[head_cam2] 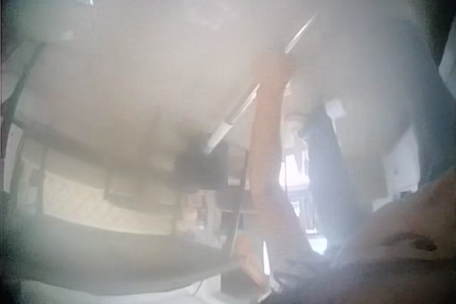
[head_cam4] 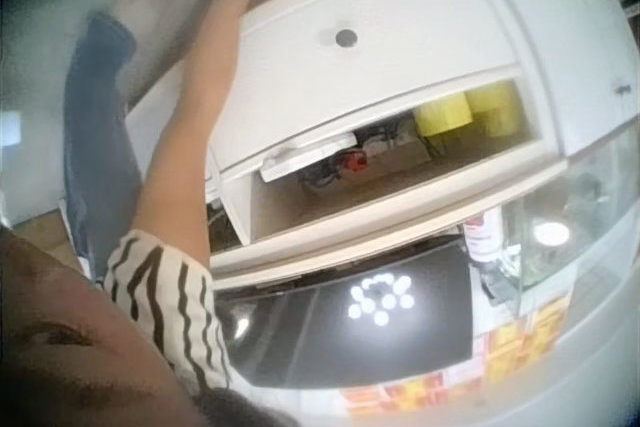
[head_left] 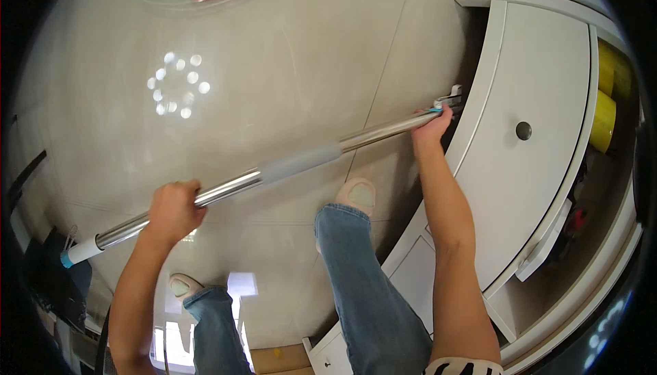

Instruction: The person cleans the floor by mopping the hallway, opening a door to mop the bedroom floor, and then mopping the floor in the adjoining room using a mop.

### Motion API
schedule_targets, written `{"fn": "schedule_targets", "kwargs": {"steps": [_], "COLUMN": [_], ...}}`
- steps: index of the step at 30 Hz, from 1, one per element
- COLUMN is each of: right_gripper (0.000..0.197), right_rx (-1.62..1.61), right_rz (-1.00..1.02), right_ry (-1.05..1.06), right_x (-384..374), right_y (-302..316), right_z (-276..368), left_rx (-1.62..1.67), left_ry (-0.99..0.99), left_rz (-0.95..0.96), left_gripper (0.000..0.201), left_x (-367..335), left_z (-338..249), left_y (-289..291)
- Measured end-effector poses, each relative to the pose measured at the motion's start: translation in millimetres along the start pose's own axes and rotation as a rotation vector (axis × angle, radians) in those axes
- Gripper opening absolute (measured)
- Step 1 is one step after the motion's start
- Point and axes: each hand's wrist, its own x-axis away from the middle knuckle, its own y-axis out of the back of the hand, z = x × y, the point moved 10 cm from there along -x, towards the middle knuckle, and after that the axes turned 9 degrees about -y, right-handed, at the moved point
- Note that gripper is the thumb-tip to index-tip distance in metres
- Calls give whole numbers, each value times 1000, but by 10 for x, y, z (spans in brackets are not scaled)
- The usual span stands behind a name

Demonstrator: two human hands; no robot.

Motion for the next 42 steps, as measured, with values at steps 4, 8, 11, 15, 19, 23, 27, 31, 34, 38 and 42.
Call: {"fn": "schedule_targets", "kwargs": {"steps": [4, 8, 11, 15, 19, 23, 27, 31, 34, 38, 42], "right_gripper": [22, 19, 18, 20, 24, 29, 28, 38, 48, 26, 14], "right_rx": [-48, -31, -51, 62, 149, 160, 255, 403, 408, 454, 295], "right_rz": [-27, -18, -104, -151, -90, 5, -78, 308, 523, 421, 210], "right_ry": [-18, 35, 6, -80, -163, -321, -580, -867, -993, -815, -468], "right_x": [-309, -93, -13, 349, 880, 1310, 2444, 4043, 4418, 3851, 2557], "right_y": [-168, -308, -168, -212, -460, -308, -120, -497, -702, -698, -261], "right_z": [388, 369, 317, 77, -164, -693, -1748, -2489, -2579, -2276, -1610], "left_rx": [14, 18, 24, 165, 137, 103, 63, 11, -283, 634, 241], "left_ry": [12, 73, 104, 145, 221, 249, 461, 693, 399, 931, 472], "left_rz": [4, -42, -48, 28, 78, 39, 122, 299, 55, -111, -119], "left_gripper": [14, 16, 20, 18, 19, 16, 14, 35, 38, 27, 16], "left_x": [-319, 10, 226, 706, 1337, 1983, 3659, 6091, 6569, 6422, 3721], "left_z": [-464, -365, -446, -432, -287, -109, 402, 907, 713, 1269, 694], "left_y": [282, 318, 241, -26, -3, -30, -153, -126, -112, -1306, -1175]}}
